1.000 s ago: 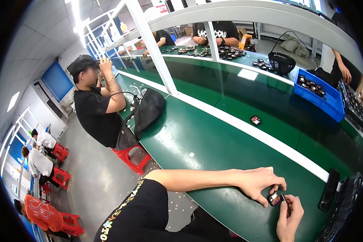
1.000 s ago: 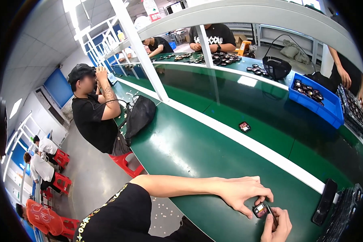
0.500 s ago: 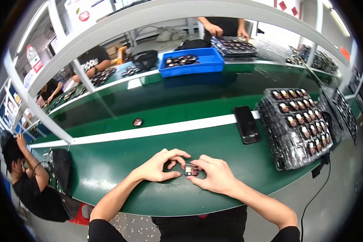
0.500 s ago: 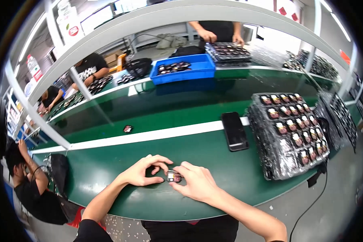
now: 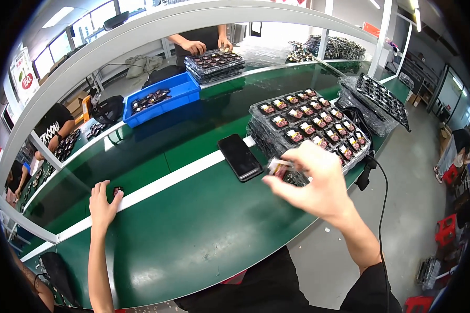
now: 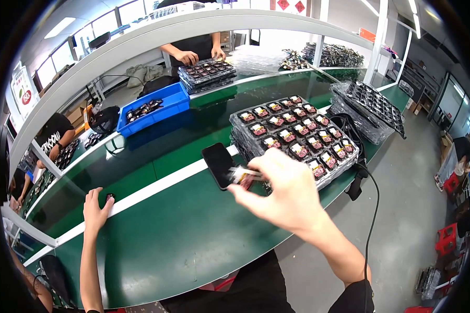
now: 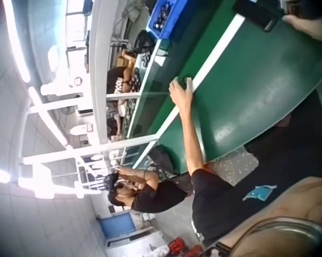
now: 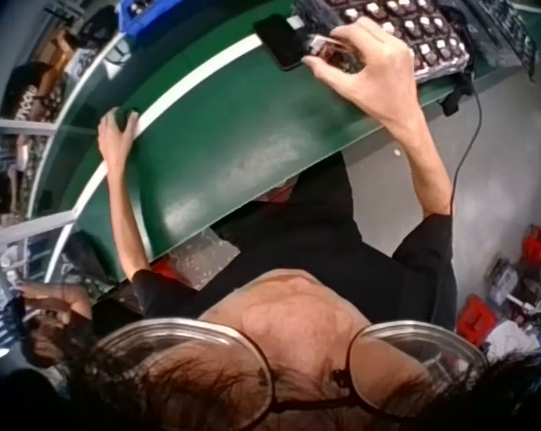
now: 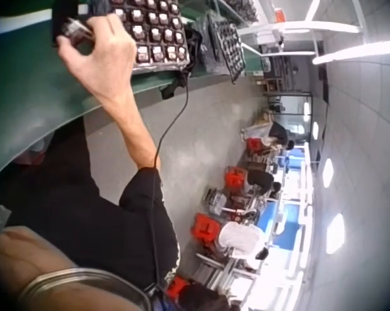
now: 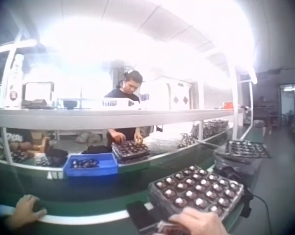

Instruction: Using tweezers to assemble or adjust a small electronic component inside a casing.

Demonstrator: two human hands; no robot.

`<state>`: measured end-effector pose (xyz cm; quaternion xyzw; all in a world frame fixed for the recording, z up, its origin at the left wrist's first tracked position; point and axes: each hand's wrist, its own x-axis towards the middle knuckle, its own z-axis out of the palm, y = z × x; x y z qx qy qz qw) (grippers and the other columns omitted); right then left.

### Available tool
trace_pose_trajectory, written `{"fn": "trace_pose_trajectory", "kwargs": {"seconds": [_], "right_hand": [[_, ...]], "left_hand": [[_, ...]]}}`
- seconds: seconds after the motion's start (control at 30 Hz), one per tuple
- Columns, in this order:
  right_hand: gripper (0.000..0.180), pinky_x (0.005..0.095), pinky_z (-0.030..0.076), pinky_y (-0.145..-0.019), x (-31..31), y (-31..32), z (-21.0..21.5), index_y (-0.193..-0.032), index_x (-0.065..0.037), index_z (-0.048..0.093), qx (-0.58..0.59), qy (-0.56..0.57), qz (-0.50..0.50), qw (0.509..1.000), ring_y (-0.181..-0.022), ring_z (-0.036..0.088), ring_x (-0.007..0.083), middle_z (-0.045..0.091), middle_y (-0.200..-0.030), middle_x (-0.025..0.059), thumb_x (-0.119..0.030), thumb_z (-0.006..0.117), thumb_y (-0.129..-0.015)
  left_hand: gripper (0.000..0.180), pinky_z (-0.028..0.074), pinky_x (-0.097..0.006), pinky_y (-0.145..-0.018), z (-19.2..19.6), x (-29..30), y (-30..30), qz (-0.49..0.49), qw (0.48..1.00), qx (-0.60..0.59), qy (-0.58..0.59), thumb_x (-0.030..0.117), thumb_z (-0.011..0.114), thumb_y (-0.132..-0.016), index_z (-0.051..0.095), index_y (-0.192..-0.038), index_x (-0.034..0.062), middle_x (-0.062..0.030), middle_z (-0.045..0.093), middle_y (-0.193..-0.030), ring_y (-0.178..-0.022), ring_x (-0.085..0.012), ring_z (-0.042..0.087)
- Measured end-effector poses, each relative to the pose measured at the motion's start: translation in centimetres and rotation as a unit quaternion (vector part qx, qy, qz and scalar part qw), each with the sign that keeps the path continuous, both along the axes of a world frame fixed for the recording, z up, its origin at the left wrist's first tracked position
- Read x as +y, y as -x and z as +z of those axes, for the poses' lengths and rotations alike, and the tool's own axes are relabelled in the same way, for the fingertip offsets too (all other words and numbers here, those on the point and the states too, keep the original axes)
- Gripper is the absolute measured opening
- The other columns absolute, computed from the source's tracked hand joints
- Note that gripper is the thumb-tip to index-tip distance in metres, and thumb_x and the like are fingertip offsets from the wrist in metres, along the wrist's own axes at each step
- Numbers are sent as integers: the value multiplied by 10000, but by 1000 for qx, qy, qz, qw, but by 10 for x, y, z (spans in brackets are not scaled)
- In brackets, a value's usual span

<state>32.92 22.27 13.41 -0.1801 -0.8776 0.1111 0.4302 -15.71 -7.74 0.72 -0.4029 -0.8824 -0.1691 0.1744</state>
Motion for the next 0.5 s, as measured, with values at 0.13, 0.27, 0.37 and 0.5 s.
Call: {"fn": "trace_pose_trajectory", "kwargs": {"seconds": [0.13,0.27,0.37,0.5], "right_hand": [[410,437,582,-731,43,-31,3,-922,-43,751,-68,-78,-184,977,-805,745,317,705,-881,102,-376,971,-826],[421,438,561,-714,60,-39,-4,-899,-29,759,-105,-67,-207,970,-775,720,313,685,-845,102,-384,975,-830],[435,409,518,-675,59,-39,-1,-925,-8,778,-96,-26,-193,976,-717,661,259,642,-781,84,-378,986,-831],[280,264,496,-659,51,-37,10,-1104,43,803,18,197,-82,977,-730,629,56,745,-859,28,-172,916,-963]], "left_hand": [[477,576,-483,-976,-6,22,5,17,997,-75,13,384,789,-1029,689,-1361,58,-132,736,-1252,-1202,-370,705],[413,594,-529,-917,-14,35,-1,-15,1000,-10,11,304,814,-1014,695,-1297,28,-194,764,-1154,-1083,-428,745],[419,593,-540,-924,-11,40,4,-23,999,-30,3,253,823,-995,685,-1295,-6,-248,774,-1124,-1060,-453,752],[448,596,-519,-940,6,41,-34,-54,997,-51,14,217,820,-991,683,-1339,-30,-253,779,-1127,-1067,-442,757]]}}
